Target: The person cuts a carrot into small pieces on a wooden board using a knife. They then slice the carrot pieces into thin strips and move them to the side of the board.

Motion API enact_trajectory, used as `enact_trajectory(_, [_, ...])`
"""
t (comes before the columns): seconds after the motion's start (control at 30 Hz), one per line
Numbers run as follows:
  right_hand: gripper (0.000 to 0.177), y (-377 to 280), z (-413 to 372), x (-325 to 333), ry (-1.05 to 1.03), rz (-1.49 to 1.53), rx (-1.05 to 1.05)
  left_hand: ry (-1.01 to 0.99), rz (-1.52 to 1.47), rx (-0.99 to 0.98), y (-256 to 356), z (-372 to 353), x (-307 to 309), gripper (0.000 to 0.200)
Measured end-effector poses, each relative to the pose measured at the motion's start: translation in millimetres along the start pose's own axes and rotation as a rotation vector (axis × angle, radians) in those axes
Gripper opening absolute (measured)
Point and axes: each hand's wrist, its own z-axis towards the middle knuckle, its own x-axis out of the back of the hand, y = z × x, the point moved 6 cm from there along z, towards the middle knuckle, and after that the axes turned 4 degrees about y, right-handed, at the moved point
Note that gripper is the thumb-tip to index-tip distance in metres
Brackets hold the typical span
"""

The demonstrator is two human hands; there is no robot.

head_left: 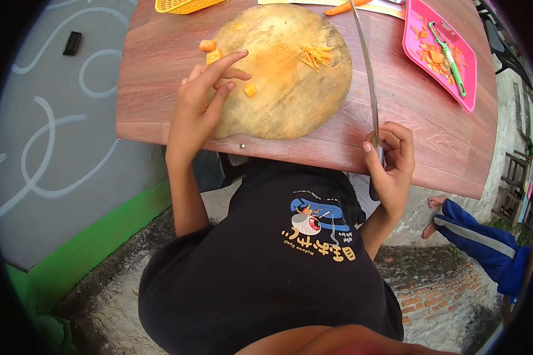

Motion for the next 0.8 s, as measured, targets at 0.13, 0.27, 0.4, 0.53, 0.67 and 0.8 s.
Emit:
enact_trajectory(0.13, [0.035, 5, 3, -1, -0.123, 0.040, 0.065, 0.041, 0.110, 0.133, 2, -8, -4, 0.054])
enact_trajectory(0.27, [0.033, 18, 4, 1, -0.181, 0.205, -0.024, 0.072, 0.097, 0.220, 12, -15, -9, 0.055])
enact_trajectory(0.4, [0.031, 28, 6, 9, -0.150, 0.253, -0.077, 0.152, 0.276, 0.165, 16, -22, -21, 0.055])
enact_trajectory(0.53, [0.030, 28, 6, 7, -0.254, 0.214, -0.005, 0.247, 0.086, 0.305, 14, -24, -30, 0.054])
enact_trajectory(0.67, [0.030, 25, 6, 4, -0.328, 0.179, 0.020, 0.242, 0.116, 0.263, 20, -20, -42, 0.054])
enact_trajectory(0.8, [0.031, 19, 8, 8, -0.313, 0.123, 0.132, 0.207, 0.126, 0.215, 29, -16, -56, 0.051])
